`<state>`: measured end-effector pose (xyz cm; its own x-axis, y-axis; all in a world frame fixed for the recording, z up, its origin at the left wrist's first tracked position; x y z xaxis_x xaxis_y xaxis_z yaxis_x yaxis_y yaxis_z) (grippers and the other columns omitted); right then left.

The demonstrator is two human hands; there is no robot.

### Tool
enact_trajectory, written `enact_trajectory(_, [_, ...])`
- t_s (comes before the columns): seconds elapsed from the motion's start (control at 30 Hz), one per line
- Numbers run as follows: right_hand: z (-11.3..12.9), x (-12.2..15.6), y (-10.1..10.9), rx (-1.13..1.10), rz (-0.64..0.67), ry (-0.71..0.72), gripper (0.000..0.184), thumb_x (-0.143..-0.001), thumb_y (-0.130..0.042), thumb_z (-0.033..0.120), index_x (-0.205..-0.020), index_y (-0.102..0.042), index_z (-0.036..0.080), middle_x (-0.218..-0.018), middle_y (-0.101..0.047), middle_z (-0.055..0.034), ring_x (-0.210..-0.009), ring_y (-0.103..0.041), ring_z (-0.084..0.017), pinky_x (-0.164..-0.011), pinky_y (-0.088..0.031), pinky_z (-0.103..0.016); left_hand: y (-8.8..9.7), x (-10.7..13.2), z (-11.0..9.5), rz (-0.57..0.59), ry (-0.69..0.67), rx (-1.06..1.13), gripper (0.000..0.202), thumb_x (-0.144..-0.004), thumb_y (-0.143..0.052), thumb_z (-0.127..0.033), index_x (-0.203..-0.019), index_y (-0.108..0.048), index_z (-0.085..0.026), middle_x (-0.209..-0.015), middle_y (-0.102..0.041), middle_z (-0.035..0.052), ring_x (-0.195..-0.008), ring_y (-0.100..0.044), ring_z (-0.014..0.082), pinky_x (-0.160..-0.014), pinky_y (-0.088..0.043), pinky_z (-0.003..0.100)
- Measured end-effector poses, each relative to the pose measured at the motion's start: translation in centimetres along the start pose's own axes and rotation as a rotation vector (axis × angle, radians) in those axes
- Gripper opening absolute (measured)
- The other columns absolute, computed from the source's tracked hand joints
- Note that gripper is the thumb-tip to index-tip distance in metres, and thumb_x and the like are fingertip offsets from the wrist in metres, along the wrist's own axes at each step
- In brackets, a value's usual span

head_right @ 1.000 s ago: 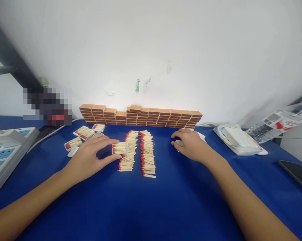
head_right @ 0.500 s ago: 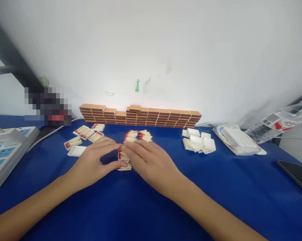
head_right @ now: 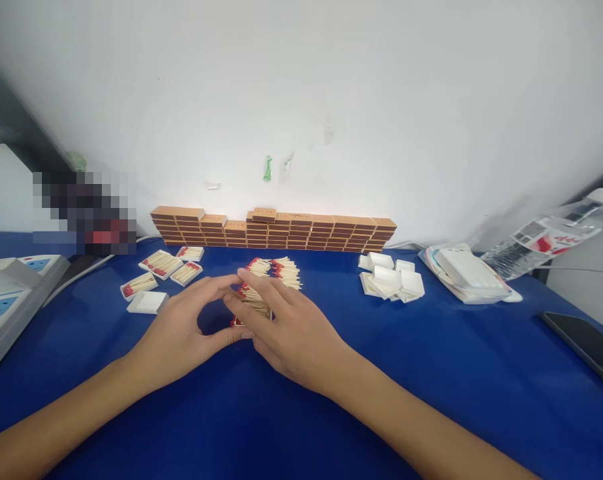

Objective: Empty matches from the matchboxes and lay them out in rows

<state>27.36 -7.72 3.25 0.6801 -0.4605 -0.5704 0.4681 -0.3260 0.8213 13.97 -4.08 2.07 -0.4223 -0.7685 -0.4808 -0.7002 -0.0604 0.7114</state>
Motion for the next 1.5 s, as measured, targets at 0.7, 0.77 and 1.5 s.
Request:
enact_trajectory(0.7, [0.1,0.0,1.7,-0.003,-0.12,0.035,0.02,-0.104,-0.06,0.013,-0.122,-0.067,0.018,-0.133,-0.072,-0.0195,-0.114,-0.074,-0.029,-0.09,-0.067,-0.045,0.0,0.1,0.3,0.007,0.041,0.04,0.062,-0.091,-0.083,-0.05,-0.145,-0.058,-0.033,-0.117,-0.078,0.003,-0.119,-0.071,0.0284,-0.105,-0.058,0.05])
enact_trajectory(0.77, [0.1,-0.1,1.8,-0.001,-0.127,0.032,0.02,-0.104,-0.06,0.013,-0.122,-0.066,0.018,-0.129,-0.074,-0.0188,-0.112,-0.075,-0.028,-0.09,-0.067,-0.044,0.1,0.1,0.4,0.007,0.049,0.037,0.063,-0.09,-0.083,-0.051,-0.145,-0.058,-0.032,-0.117,-0.078,0.0039,-0.119,-0.071,0.0289,-0.105,-0.057,0.05])
enact_trajectory(1.5, [-15.0,5.4,1.5,-0.143,-0.036,-0.476,0.02,-0.103,-0.065,0.041,-0.108,-0.077,0.026,-0.104,-0.079,-0.0102,-0.095,-0.073,-0.029,-0.079,-0.062,-0.044,3.1,-0.6,2.4,-0.125,0.065,-0.146,0.049,-0.099,-0.073,-0.052,-0.138,-0.061,-0.027,-0.109,-0.082,0.0021,-0.115,-0.073,0.0281,-0.103,-0.056,0.046])
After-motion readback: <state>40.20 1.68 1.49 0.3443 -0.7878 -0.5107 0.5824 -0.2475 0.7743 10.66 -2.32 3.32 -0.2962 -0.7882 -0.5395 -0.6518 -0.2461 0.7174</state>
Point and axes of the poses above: each hand's wrist, its own x-axis away from the middle knuckle, its own y-axis out of the back of the hand, z = x × y, the point moved 9 cm from there along -x, towards the middle knuckle
